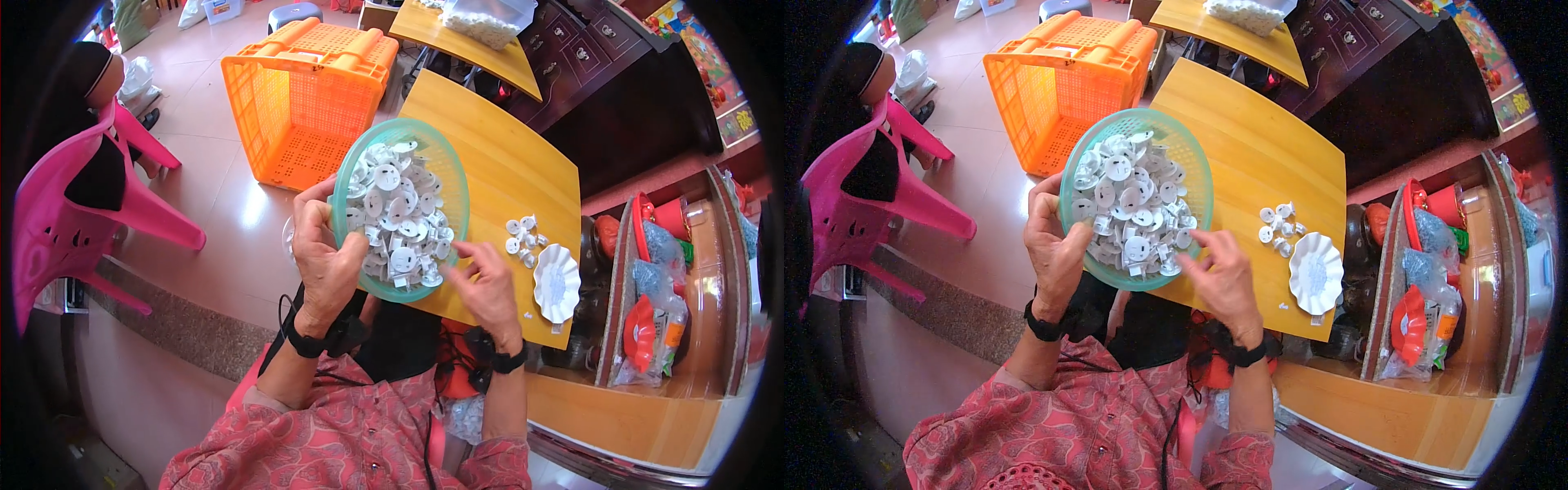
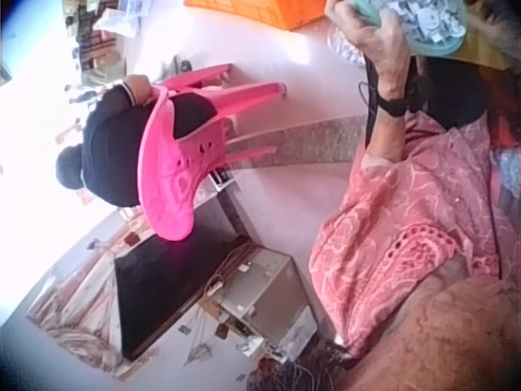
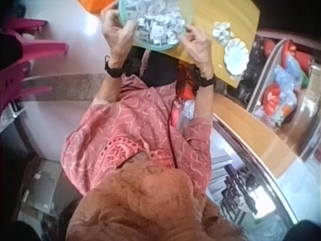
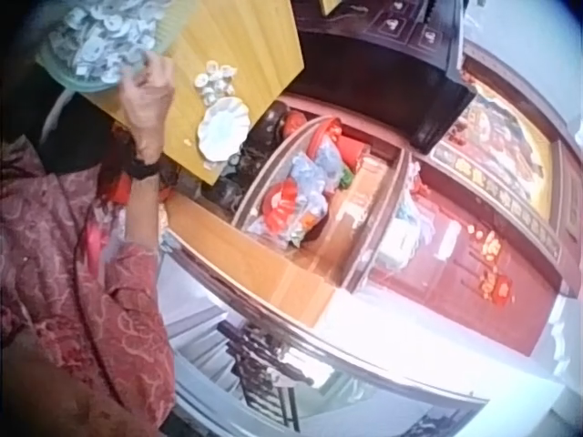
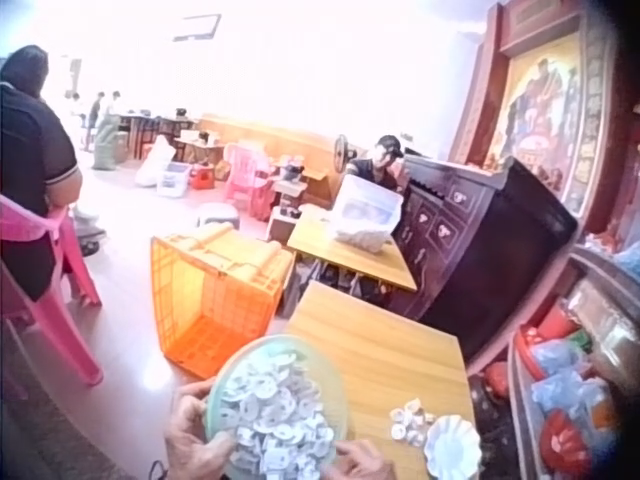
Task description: Sorting small white plastic shoe components from a large orange crate into bowls.
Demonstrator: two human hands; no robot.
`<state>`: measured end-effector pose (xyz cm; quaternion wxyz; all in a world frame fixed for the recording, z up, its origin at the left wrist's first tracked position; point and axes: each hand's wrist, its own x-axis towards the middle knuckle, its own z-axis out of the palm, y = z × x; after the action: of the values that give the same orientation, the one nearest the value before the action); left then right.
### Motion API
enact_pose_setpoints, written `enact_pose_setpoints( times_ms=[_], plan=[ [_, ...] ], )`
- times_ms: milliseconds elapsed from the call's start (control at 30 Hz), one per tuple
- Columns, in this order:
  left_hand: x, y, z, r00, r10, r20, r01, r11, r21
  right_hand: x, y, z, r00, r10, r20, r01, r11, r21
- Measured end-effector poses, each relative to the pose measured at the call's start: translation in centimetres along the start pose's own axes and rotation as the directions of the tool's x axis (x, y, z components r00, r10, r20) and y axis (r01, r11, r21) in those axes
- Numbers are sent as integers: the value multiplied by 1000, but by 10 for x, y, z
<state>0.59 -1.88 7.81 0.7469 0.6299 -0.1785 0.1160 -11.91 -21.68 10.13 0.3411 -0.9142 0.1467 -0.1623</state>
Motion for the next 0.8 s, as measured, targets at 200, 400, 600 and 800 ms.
enact_pose_setpoints(
  times_ms=[200, 400, 600, 800],
  plan=[
    [-1, 4, -1, 1000, -11, 5, 11, 1000, -28, -9, -11, 20, 975, -36, 218, 16, 996, 90],
    [-2, 1, -2, 1000, -24, -14, 23, 999, -27, -12, -17, 21, 995, 0, 100, -2, 1000, 28],
    [-1, 1, -3, 1000, 9, -10, -9, 999, 46, -11, -18, 35, 995, 23, 92, -14, 995, -95],
    [-2, 1, -2, 1000, 9, -4, -9, 1000, 25, -13, -21, 41, 995, -95, 11, 95, 968, -231]
  ],
)
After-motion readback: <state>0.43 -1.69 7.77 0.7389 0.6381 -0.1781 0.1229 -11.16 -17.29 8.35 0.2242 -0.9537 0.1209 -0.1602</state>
